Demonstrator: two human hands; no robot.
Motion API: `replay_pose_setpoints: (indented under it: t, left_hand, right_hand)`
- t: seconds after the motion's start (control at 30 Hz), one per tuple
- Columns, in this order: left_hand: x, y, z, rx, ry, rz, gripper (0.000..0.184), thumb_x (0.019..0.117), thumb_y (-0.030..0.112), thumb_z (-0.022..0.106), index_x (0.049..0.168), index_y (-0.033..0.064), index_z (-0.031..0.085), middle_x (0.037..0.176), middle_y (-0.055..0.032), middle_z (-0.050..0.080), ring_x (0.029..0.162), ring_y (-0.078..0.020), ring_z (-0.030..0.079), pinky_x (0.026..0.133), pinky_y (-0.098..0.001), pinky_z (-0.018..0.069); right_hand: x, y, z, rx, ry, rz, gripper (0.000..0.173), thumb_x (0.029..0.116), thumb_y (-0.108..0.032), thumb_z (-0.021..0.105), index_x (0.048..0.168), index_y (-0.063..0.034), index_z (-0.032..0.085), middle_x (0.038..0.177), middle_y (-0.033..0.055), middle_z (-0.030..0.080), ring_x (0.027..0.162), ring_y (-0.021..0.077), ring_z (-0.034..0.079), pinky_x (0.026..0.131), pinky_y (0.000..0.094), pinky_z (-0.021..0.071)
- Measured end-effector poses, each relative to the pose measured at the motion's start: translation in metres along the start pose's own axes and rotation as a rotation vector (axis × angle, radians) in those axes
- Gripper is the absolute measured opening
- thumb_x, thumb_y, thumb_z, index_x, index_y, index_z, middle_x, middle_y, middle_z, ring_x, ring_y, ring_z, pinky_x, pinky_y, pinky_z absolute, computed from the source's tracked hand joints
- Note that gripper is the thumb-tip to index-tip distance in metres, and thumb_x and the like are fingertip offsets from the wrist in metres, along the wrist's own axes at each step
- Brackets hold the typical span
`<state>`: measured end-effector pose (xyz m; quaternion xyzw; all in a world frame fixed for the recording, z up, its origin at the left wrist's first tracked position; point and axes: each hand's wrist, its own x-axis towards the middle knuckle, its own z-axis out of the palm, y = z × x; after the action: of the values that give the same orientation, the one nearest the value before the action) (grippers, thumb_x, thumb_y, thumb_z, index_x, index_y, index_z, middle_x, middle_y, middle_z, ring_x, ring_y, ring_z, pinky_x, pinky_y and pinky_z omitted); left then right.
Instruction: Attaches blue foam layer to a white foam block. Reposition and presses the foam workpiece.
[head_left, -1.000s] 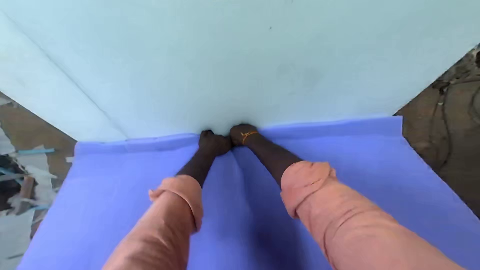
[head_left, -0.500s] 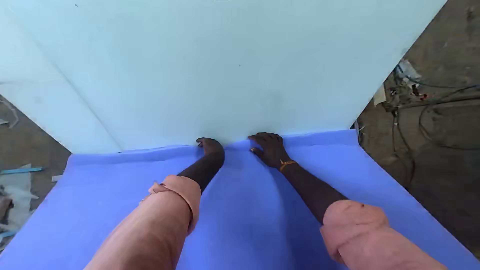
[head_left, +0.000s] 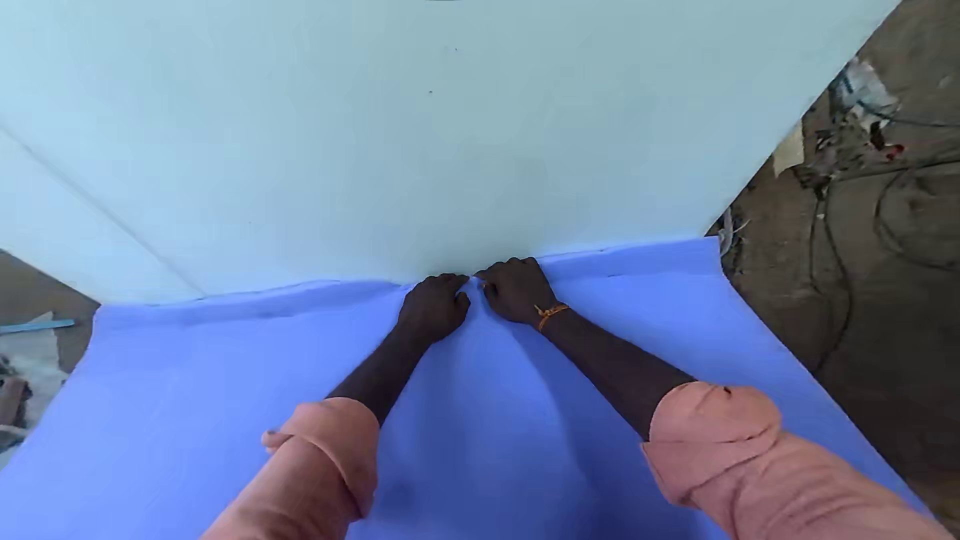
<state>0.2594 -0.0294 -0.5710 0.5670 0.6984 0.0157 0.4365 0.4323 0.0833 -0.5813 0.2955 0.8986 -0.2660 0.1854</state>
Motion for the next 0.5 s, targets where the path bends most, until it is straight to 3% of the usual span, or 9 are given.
replay_pose_setpoints:
  t: [0.07,0.17,0.27,0.33,0.4,0.5]
  left_hand:
    - [0.012,0.004,-0.005,0.025,-0.113,-0.031,0.047,0.1069,0.038,0.035,0.141,0.0205,0.062,0.135,-0.0087,0.067,0.125,-0.0314,0.063,0.101,-0.0597,0.0508]
    - [0.031,0.006,0.001,0.075,-0.261,-0.092,0.053,0.1083,0.043,0.03,0.121,0.0137,0.071,0.12,-0.0152,0.072,0.117,-0.0369,0.066,0.093,-0.0657,0.051]
    - [0.042,-0.002,-0.01,0.066,-0.318,-0.098,0.055,0.1095,0.046,0.029,0.121,0.0141,0.072,0.121,-0.0154,0.071,0.119,-0.0373,0.065,0.095,-0.0668,0.0498]
    - [0.042,-0.001,-0.009,0.081,-0.317,-0.096,0.059,0.1094,0.048,0.025,0.119,0.014,0.072,0.12,-0.0152,0.072,0.118,-0.0368,0.066,0.094,-0.0659,0.0503]
    - [0.044,-0.001,-0.015,0.083,-0.322,-0.109,0.063,0.1094,0.05,0.023,0.121,0.0128,0.072,0.124,-0.0157,0.071,0.121,-0.0373,0.064,0.097,-0.0669,0.049]
    - [0.041,0.016,-0.023,0.148,-0.377,-0.171,0.059,0.1083,0.05,0.03,0.115,0.0098,0.073,0.121,-0.018,0.071,0.118,-0.039,0.066,0.093,-0.0674,0.0501]
  right_hand:
    - [0.012,-0.002,-0.005,-0.006,-0.13,0.049,0.035,0.1006,-0.034,0.047,0.116,-0.0229,0.076,0.109,0.0072,0.075,0.107,0.0315,0.067,0.091,0.0582,0.0464]
    - [0.034,-0.01,-0.002,-0.072,-0.388,0.159,0.041,0.0959,-0.049,0.053,0.097,-0.015,0.076,0.105,0.0151,0.073,0.11,0.0394,0.064,0.095,0.0658,0.0421]
    - [0.048,-0.011,-0.009,-0.085,-0.456,0.189,0.044,0.0957,-0.055,0.055,0.102,-0.0171,0.077,0.115,0.0158,0.072,0.121,0.0423,0.058,0.099,0.0682,0.0394]
    - [0.042,-0.008,-0.007,-0.048,-0.397,0.178,0.039,0.0956,-0.052,0.055,0.101,-0.0196,0.077,0.112,0.0127,0.073,0.118,0.0403,0.06,0.098,0.0671,0.0394]
    - [0.033,0.001,-0.005,0.094,-0.202,0.108,0.031,0.0982,-0.041,0.055,0.103,-0.0208,0.078,0.106,0.0078,0.075,0.11,0.0334,0.064,0.097,0.0622,0.0418]
    - [0.001,0.017,-0.012,0.409,0.096,0.002,0.029,0.1017,-0.022,0.059,0.128,-0.0165,0.07,0.122,0.004,0.074,0.114,0.0212,0.069,0.104,0.0504,0.0519]
